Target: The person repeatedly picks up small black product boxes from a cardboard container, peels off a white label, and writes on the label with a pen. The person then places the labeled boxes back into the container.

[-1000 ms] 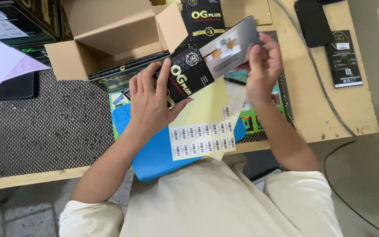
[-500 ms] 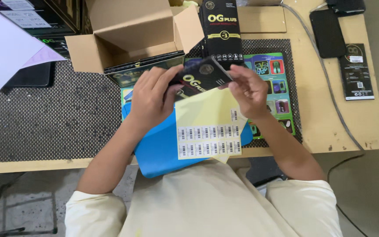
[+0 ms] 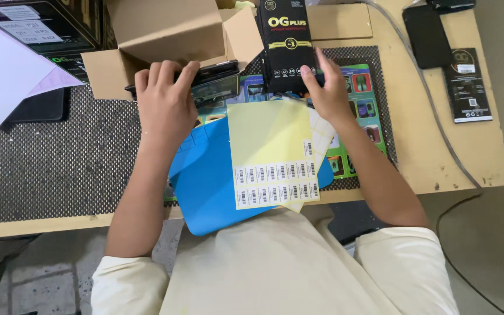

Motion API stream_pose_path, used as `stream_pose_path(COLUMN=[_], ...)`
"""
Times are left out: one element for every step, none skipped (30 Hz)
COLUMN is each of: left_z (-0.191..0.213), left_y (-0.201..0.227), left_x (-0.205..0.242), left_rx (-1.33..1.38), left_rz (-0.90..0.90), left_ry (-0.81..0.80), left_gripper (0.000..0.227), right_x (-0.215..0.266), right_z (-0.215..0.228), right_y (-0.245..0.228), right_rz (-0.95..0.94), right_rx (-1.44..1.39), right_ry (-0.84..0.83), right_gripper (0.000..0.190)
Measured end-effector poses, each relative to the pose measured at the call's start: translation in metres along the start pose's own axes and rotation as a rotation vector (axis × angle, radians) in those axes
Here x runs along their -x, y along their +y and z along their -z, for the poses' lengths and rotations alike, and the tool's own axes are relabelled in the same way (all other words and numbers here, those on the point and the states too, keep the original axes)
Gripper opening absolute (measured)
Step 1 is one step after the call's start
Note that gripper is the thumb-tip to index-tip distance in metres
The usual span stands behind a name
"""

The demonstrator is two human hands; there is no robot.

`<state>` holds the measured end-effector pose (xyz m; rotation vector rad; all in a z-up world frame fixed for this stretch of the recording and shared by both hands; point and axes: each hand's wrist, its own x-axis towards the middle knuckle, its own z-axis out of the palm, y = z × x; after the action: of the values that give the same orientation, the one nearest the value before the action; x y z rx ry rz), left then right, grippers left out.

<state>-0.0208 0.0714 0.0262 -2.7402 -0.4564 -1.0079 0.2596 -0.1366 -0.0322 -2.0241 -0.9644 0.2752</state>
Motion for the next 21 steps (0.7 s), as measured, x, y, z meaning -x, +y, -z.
stream_pose_path(left_z=[-0.002,-0.003,-0.004,-0.002,0.000,0.002,0.005,0.008,0.010,0.011,0.012,0.012,0.006,0.000,-0.007,-0.004,-0.001,0.002,-0.002,-0.006,-0.010], left_y=[0.000,-0.001,-0.001,0.001,0.003,0.005,0.011,0.016,0.021,0.028,0.033,0.039,0.044,0.049,0.055,0.060,0.066,0.071,0.074,0.077,0.081], left_x=[0.000,0.000,0.000,-0.001,-0.002,-0.003,-0.004,-0.005,-0.007,-0.007,-0.007,-0.007,-0.003,0.001,0.006,0.006,0.009,0.011,0.012,0.013,0.015], left_rx=[0.000,0.011,0.021,0.020,0.093,0.166,0.167,0.191,0.215,0.217,0.364,0.511,0.514,0.642,0.770,0.774,0.923,1.070,1.071,1.174,1.275], left_rz=[0.000,0.023,0.048,0.050,0.084,0.118,0.114,0.099,0.084,0.081,0.048,0.014,0.013,0.015,0.018,0.018,0.088,0.159,0.160,0.152,0.144], left_ry=[0.004,-0.045,-0.094,-0.090,-0.095,-0.099,-0.096,0.001,0.099,0.103,0.160,0.217,0.218,0.242,0.266,0.268,0.213,0.157,0.155,0.217,0.277], left_gripper=[0.052,0.042,0.034,0.034,0.035,0.046,0.046,0.042,0.038,0.038,0.038,0.039,0.039,0.043,0.055,0.055,0.084,0.119,0.119,0.117,0.115], right_x=[-0.003,-0.005,-0.009,-0.007,-0.005,-0.004,-0.001,0.002,0.005,0.010,0.015,0.019,0.022,0.025,0.028,0.031,0.036,0.040,0.049,0.058,0.068], right_z=[0.000,0.000,0.000,0.004,0.007,0.010,0.013,0.016,0.020,0.020,0.019,0.019,0.015,0.011,0.008,-0.006,-0.021,-0.036,-0.030,-0.024,-0.017], right_y=[0.002,0.004,0.006,0.005,0.004,0.002,0.001,0.000,-0.001,-0.003,-0.005,-0.007,-0.013,-0.019,-0.024,-0.014,-0.004,0.006,-0.022,-0.051,-0.079], right_rz=[0.003,0.115,0.230,0.234,0.184,0.134,0.135,0.059,-0.016,-0.014,0.138,0.291,0.291,0.516,0.743,0.743,0.843,0.941,0.939,1.055,1.163], right_rx=[0.002,-0.023,-0.048,-0.046,-0.030,-0.014,-0.013,-0.137,-0.260,-0.258,-0.256,-0.251,-0.249,-0.204,-0.154,-0.150,-0.168,-0.186,-0.187,-0.055,0.077], right_ry=[0.002,0.043,0.082,0.082,0.138,0.194,0.199,0.231,0.261,0.265,0.312,0.357,0.359,0.400,0.434,0.434,0.350,0.264,0.263,0.127,-0.012], right_gripper=[0.074,0.056,0.043,0.043,0.040,0.038,0.038,0.035,0.033,0.033,0.032,0.032,0.032,0.025,0.021,0.021,0.021,0.022,0.022,0.024,0.027])
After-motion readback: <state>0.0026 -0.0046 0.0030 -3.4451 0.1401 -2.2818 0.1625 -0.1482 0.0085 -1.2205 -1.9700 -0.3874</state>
